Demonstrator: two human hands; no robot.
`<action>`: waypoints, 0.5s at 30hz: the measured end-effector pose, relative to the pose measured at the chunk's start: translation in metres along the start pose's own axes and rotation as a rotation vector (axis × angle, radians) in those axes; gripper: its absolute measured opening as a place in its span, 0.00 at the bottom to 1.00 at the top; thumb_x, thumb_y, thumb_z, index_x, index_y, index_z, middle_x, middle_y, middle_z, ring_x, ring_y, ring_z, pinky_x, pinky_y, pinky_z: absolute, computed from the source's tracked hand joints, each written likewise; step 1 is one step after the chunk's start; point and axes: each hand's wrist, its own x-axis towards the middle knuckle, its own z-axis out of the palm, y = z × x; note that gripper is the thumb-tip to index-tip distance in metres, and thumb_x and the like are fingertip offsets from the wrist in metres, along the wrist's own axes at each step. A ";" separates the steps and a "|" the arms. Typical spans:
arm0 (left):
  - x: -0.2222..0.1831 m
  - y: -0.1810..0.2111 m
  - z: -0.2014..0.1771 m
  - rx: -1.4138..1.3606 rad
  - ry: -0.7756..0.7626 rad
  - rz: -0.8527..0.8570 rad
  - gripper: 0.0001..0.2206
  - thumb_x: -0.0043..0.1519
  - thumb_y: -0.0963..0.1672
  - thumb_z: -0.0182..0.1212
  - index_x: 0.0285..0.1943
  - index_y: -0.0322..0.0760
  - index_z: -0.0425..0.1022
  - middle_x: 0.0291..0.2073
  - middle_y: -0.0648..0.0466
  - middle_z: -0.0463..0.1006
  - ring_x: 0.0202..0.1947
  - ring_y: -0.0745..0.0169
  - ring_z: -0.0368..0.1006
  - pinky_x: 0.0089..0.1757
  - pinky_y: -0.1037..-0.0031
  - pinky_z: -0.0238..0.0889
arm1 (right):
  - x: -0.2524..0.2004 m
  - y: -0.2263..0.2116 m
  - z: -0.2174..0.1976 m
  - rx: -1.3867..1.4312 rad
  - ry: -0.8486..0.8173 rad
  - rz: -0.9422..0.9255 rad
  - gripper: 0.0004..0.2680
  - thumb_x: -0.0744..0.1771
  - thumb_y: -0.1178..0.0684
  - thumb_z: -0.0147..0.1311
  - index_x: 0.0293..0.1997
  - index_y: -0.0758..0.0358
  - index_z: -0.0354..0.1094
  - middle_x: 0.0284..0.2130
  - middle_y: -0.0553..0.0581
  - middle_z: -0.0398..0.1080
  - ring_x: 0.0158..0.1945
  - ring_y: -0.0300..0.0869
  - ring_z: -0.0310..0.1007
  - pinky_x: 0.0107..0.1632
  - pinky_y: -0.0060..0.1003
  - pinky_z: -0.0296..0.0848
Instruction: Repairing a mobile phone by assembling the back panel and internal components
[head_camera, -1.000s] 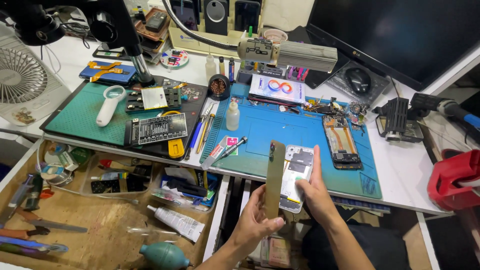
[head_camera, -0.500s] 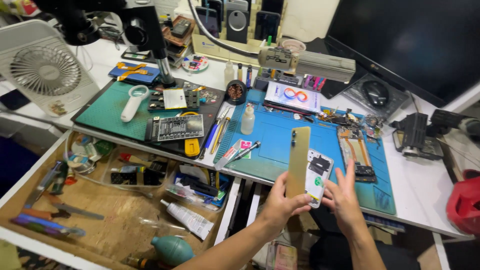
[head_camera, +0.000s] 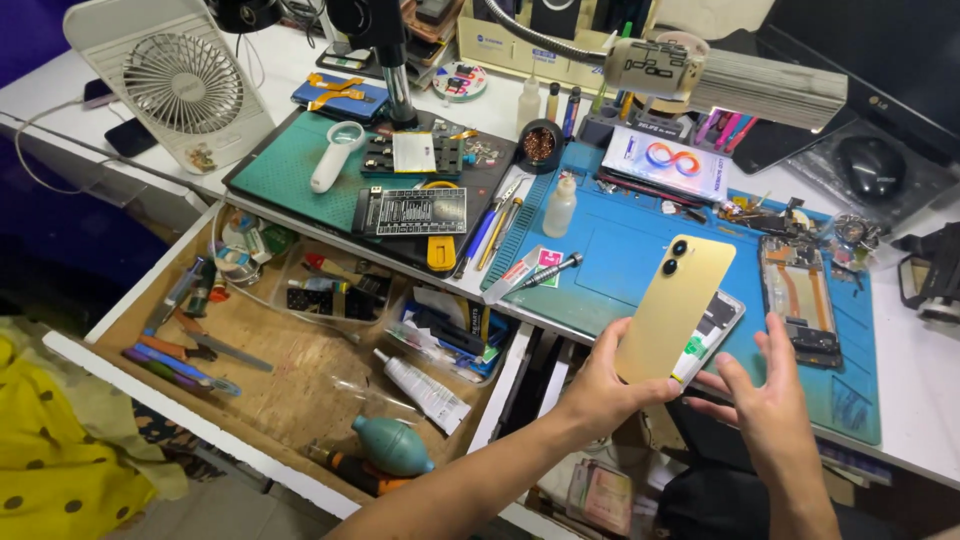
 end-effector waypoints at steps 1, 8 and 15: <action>-0.001 0.004 0.000 -0.003 0.004 -0.004 0.45 0.40 0.54 0.66 0.71 0.41 0.58 0.59 0.53 0.72 0.54 0.63 0.70 0.50 0.73 0.65 | 0.003 0.005 -0.001 -0.003 -0.003 0.004 0.30 0.69 0.55 0.45 0.81 0.46 0.30 0.77 0.60 0.34 0.54 0.64 0.73 0.44 0.56 0.76; 0.014 -0.001 0.002 -0.069 0.020 -0.079 0.44 0.42 0.51 0.69 0.72 0.42 0.56 0.58 0.51 0.70 0.52 0.60 0.70 0.41 0.72 0.72 | 0.019 0.024 0.001 -0.014 0.004 0.005 0.31 0.67 0.55 0.49 0.80 0.46 0.35 0.76 0.57 0.40 0.45 0.60 0.75 0.40 0.54 0.77; -0.001 0.023 -0.007 0.347 0.050 -0.101 0.45 0.39 0.56 0.63 0.71 0.45 0.60 0.64 0.53 0.66 0.62 0.59 0.65 0.55 0.68 0.62 | 0.010 0.013 -0.004 -0.506 0.136 -0.114 0.30 0.67 0.43 0.47 0.80 0.48 0.43 0.65 0.54 0.58 0.34 0.48 0.65 0.47 0.47 0.66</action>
